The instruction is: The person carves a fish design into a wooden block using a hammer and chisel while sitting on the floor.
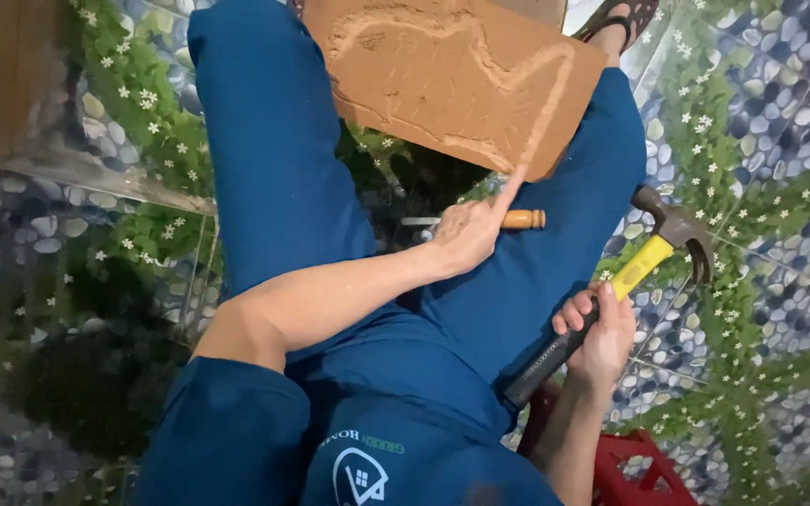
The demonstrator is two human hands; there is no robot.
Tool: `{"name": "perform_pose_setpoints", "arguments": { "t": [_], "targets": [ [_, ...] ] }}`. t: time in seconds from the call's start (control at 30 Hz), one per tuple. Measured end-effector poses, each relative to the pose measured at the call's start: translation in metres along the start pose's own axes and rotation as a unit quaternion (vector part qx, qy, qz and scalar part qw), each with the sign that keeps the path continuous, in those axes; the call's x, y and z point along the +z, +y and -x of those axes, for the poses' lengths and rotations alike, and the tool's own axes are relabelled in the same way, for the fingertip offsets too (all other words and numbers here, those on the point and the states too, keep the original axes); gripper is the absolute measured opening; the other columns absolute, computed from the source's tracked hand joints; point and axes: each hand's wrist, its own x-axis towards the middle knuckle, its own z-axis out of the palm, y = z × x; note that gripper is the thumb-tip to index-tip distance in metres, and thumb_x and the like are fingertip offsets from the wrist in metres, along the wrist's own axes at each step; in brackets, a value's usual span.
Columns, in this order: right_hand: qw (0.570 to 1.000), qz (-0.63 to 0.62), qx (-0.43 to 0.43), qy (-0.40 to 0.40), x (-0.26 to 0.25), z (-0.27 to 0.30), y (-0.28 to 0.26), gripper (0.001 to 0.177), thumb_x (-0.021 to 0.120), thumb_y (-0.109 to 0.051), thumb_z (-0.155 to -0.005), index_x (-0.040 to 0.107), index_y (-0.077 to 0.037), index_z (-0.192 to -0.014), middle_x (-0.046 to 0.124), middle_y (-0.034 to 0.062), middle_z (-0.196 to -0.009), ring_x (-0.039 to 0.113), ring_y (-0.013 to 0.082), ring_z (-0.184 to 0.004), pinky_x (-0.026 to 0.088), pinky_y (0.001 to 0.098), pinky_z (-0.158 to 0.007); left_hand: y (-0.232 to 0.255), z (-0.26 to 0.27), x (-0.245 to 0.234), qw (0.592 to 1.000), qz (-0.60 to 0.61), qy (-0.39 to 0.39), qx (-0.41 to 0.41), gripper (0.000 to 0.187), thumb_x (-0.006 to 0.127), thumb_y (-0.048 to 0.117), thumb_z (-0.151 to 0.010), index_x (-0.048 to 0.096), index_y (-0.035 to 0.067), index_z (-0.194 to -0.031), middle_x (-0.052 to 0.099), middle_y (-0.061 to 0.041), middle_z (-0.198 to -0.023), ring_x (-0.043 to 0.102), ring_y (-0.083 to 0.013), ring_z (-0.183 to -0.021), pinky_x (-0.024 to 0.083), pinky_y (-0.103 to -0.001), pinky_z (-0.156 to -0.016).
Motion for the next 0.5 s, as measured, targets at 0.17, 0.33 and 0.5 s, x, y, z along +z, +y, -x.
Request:
{"name": "perform_pose_setpoints", "arguments": {
  "t": [0.17, 0.33, 0.5],
  "targets": [
    [1.000, 0.002, -0.017, -0.004, 0.005, 0.002, -0.002, 0.012, 0.043, -0.018, -0.116, 0.047, -0.008, -0.108, 0.036, -0.0015, -0.069, 0.038, 0.0118, -0.046, 0.040, 0.0332, -0.038, -0.009, -0.004, -0.001, 0.998, 0.038, 0.030, -0.050, 0.099, 0.057, 0.002, -0.091, -0.008, 0.010, -0.166, 0.070, -0.022, -0.121, 0.073, -0.0430, -0.105, 0.055, -0.056, -0.093],
    [0.999, -0.023, -0.037, -0.016, 0.023, 0.006, -0.002, 0.015, 0.046, -0.020, -0.115, 0.050, -0.008, -0.107, 0.037, -0.0007, -0.067, 0.037, 0.0120, -0.045, 0.038, 0.0320, -0.037, -0.011, -0.006, 0.014, 1.000, -0.021, 0.021, -0.007, 0.085, 0.062, 0.007, -0.092, 0.020, 0.018, -0.165, 0.073, -0.016, -0.118, 0.074, -0.0391, -0.110, 0.056, -0.054, -0.094],
    [1.000, -0.011, -0.025, -0.009, 0.047, 0.008, 0.019, 0.012, 0.048, -0.017, -0.113, 0.049, -0.007, -0.106, 0.038, 0.0037, -0.066, 0.040, 0.0151, -0.043, 0.039, 0.0347, -0.034, -0.031, -0.013, 0.029, 0.995, -0.099, 0.012, 0.025, 0.057, 0.073, 0.016, -0.087, 0.052, 0.018, -0.140, 0.074, -0.009, -0.110, 0.076, -0.0366, -0.101, 0.061, -0.053, -0.084]
  ]
}}
